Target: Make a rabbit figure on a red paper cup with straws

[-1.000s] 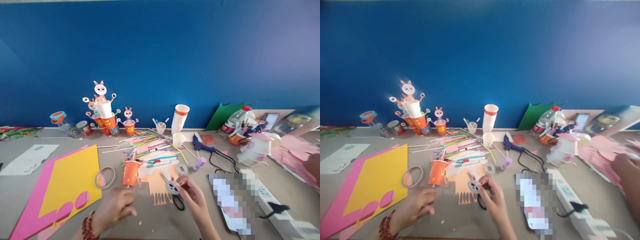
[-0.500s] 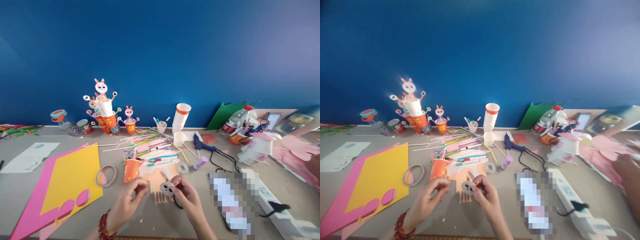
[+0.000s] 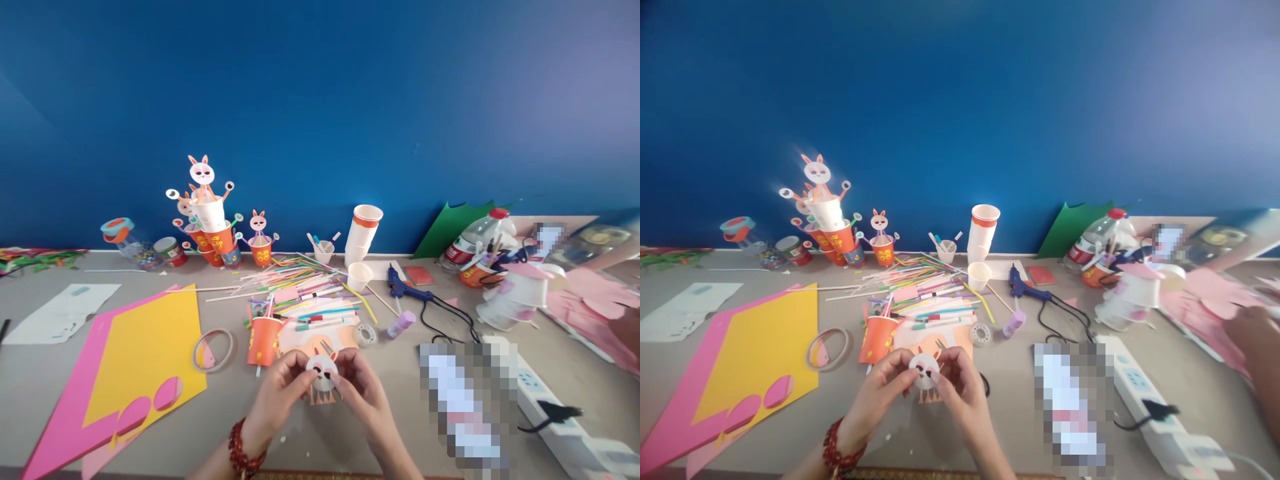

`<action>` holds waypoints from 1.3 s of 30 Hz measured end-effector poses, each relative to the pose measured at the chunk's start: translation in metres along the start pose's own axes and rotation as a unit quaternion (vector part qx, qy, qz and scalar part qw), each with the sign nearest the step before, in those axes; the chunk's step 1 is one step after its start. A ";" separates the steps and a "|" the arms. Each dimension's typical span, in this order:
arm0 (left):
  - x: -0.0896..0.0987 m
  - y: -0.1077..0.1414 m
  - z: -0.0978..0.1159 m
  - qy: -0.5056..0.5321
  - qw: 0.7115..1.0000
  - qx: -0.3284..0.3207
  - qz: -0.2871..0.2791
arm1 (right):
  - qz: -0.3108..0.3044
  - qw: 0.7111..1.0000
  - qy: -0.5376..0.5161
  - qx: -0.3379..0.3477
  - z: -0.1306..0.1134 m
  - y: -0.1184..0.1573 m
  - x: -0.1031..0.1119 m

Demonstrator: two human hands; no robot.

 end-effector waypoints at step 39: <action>-0.008 0.008 0.008 -0.026 0.998 -0.050 0.007 | -0.010 0.999 -0.038 0.000 -0.020 -0.011 -0.020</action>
Point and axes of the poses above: each hand's wrist, its own y-axis away from the middle knuckle, its own x-axis out of the back of the hand, z = x × y, the point moved 5 cm from there along -y, towards the middle knuckle, and after that the axes turned 9 degrees about -y, right-handed, at the moved point
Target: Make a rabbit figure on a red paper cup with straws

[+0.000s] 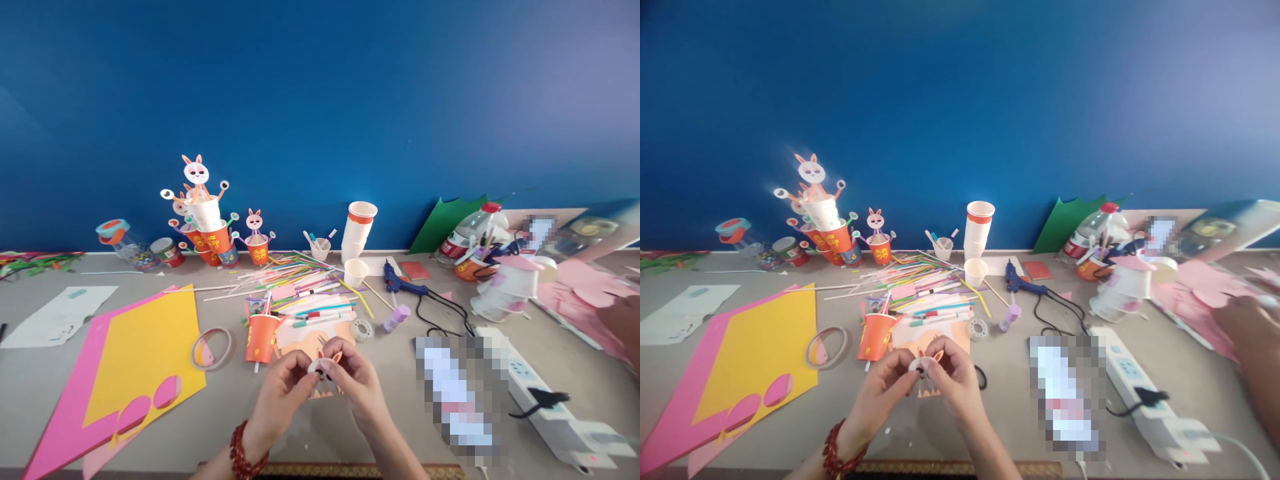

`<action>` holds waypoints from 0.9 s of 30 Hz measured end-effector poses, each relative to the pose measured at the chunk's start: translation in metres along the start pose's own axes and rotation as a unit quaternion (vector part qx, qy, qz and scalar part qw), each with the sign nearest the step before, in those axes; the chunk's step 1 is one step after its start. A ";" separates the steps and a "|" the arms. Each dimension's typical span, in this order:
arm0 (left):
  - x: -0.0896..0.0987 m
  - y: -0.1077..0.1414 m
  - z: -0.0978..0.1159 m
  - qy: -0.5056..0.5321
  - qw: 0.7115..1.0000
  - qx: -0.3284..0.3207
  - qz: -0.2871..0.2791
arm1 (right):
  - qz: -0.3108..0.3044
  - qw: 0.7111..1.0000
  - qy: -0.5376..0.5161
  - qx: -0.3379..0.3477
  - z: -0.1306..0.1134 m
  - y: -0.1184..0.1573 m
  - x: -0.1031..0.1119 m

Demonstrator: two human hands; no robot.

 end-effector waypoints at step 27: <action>-0.003 0.001 0.002 0.028 0.999 0.007 0.028 | 0.061 0.989 -0.131 -0.028 0.021 0.002 -0.004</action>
Point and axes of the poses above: each hand's wrist, its own y-axis away from the middle knuckle, its own x-axis out of the back of the hand, z = x × y, the point moved 5 cm from there along -y, towards the middle knuckle, and after that the axes turned 9 degrees about -y, right-handed, at the moved point
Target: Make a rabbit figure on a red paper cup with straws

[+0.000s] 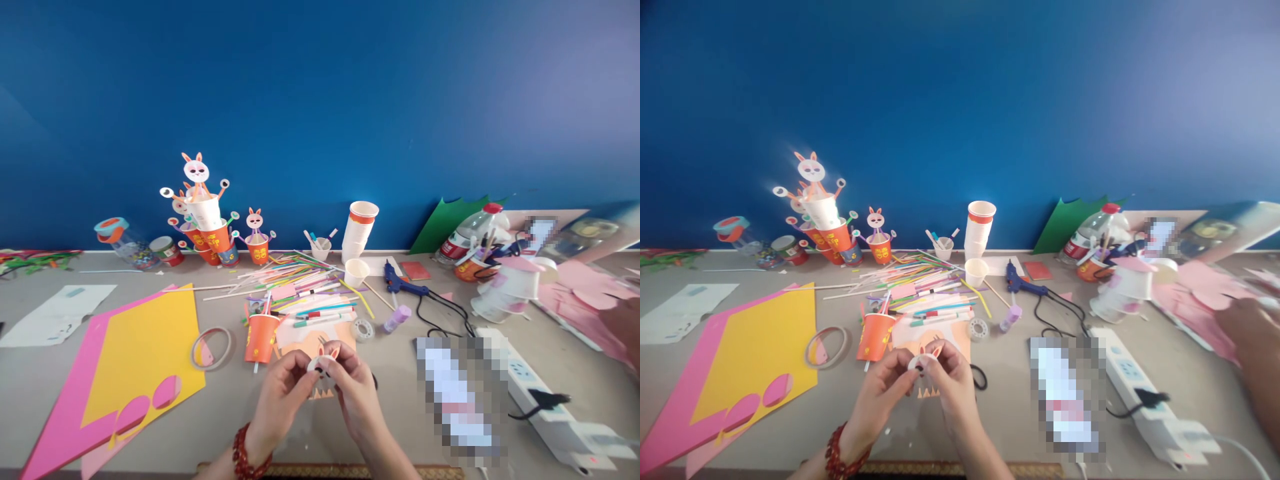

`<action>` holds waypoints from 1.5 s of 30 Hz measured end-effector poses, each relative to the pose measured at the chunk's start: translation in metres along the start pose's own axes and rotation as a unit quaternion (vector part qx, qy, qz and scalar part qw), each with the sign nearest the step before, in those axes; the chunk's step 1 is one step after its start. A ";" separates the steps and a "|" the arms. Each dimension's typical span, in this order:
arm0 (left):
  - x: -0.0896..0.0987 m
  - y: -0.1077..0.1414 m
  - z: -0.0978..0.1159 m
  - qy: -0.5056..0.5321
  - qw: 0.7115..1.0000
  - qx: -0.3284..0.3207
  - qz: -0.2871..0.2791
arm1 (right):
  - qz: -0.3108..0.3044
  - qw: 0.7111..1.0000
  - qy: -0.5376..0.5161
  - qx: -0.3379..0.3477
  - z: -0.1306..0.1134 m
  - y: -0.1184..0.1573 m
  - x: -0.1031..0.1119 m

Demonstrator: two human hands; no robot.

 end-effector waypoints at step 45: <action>0.006 -0.003 -0.009 0.061 0.996 0.029 0.063 | -0.043 0.989 0.134 0.052 -0.010 0.005 0.010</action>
Point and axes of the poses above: each hand's wrist, its own y-axis away from the middle knuckle, its own x-axis out of the back of the hand, z = x × y, the point moved 5 cm from there along -y, towards the middle knuckle, and after that the axes turned 9 degrees about -y, right-handed, at the moved point
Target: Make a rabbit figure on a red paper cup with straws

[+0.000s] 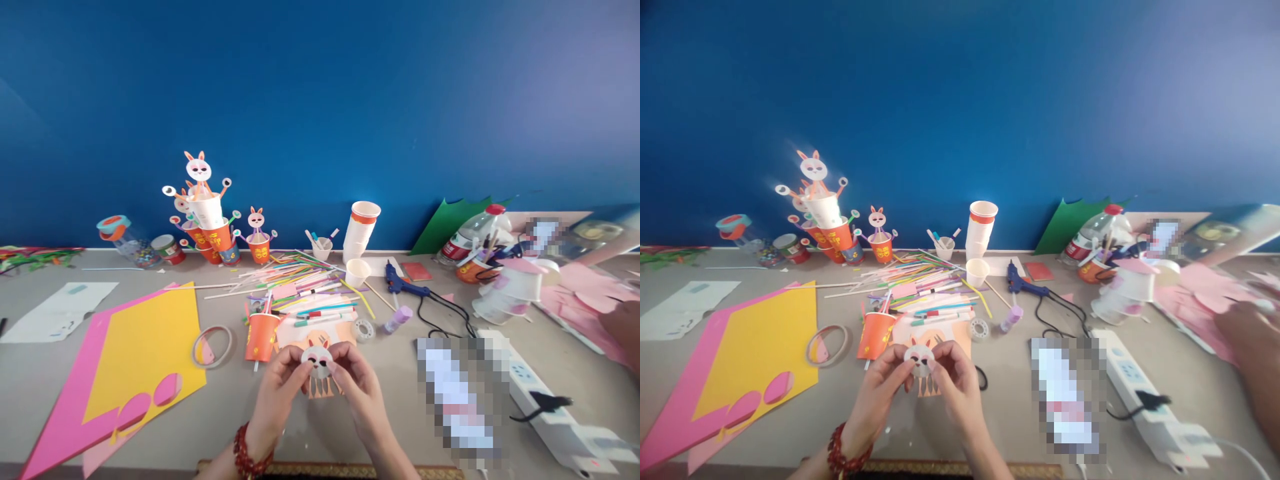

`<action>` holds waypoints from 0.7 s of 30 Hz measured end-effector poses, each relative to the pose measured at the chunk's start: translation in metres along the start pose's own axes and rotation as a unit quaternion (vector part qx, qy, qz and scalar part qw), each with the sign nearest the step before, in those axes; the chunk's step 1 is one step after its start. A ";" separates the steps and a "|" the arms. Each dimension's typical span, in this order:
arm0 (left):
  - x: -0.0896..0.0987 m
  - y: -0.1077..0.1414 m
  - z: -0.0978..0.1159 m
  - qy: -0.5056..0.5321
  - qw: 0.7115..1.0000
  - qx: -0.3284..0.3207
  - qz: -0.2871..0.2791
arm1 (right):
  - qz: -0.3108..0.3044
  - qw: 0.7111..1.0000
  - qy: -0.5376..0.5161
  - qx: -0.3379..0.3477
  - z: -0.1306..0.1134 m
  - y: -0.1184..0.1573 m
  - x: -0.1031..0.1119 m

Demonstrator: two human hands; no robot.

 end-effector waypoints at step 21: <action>0.018 -0.009 0.023 -0.081 0.992 -0.091 0.027 | 0.001 0.999 0.050 -0.019 0.006 0.001 0.000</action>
Point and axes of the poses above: each hand's wrist, its own y-axis away from the middle knuckle, its own x-axis out of the back of the hand, z = x × y, the point moved 5 cm from there along -y, towards the middle knuckle, and after that the axes turned 9 degrees about -y, right-handed, at the moved point
